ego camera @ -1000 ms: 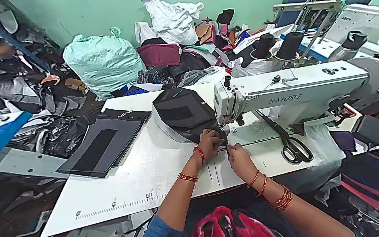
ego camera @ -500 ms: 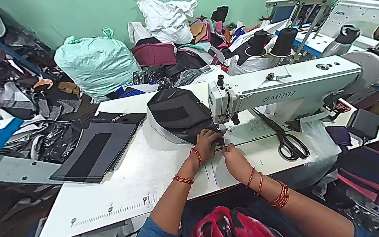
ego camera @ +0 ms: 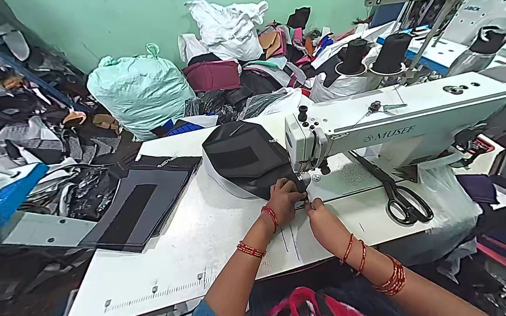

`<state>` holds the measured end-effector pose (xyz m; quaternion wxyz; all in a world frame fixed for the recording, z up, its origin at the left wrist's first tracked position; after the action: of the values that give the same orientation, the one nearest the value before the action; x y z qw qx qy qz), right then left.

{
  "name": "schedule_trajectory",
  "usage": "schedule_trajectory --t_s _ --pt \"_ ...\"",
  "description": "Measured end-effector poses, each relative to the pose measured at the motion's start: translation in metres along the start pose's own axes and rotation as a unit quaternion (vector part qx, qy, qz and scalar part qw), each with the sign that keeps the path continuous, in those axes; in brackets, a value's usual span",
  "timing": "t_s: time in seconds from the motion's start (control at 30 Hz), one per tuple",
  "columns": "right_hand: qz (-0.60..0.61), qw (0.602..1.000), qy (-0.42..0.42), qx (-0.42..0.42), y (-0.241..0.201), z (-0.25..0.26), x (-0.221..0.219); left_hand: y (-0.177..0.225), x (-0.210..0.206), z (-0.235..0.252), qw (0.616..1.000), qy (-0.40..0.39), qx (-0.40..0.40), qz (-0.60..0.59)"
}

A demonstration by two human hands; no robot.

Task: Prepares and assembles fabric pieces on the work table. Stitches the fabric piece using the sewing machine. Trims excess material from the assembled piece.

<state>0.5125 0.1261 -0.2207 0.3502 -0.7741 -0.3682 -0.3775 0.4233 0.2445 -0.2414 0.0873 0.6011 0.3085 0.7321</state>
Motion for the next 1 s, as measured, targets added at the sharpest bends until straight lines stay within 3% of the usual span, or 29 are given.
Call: schedule_trajectory --t_s 0.5,0.87,1.0 --pt "0.036 0.998 0.005 0.044 0.010 0.038 0.024 -0.013 0.009 0.028 0.998 -0.007 0.058 0.022" --pt "0.067 0.997 0.024 0.035 0.010 0.039 0.021 -0.022 0.004 0.027 0.996 0.077 0.040 -0.013" --pt "0.087 0.995 0.032 0.046 0.012 0.039 0.019 -0.018 0.003 0.028 0.995 0.079 0.068 0.004"
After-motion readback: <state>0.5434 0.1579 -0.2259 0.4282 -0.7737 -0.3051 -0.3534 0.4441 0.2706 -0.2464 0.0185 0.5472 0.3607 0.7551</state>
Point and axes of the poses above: each hand's wrist, its own z-axis towards the middle knuckle, its own x-axis out of the back of the hand, y = z × x, the point moved 2 cm from there along z, towards the middle knuckle, and after that the axes turned 6 degrees about -x, right-handed, at the moved point
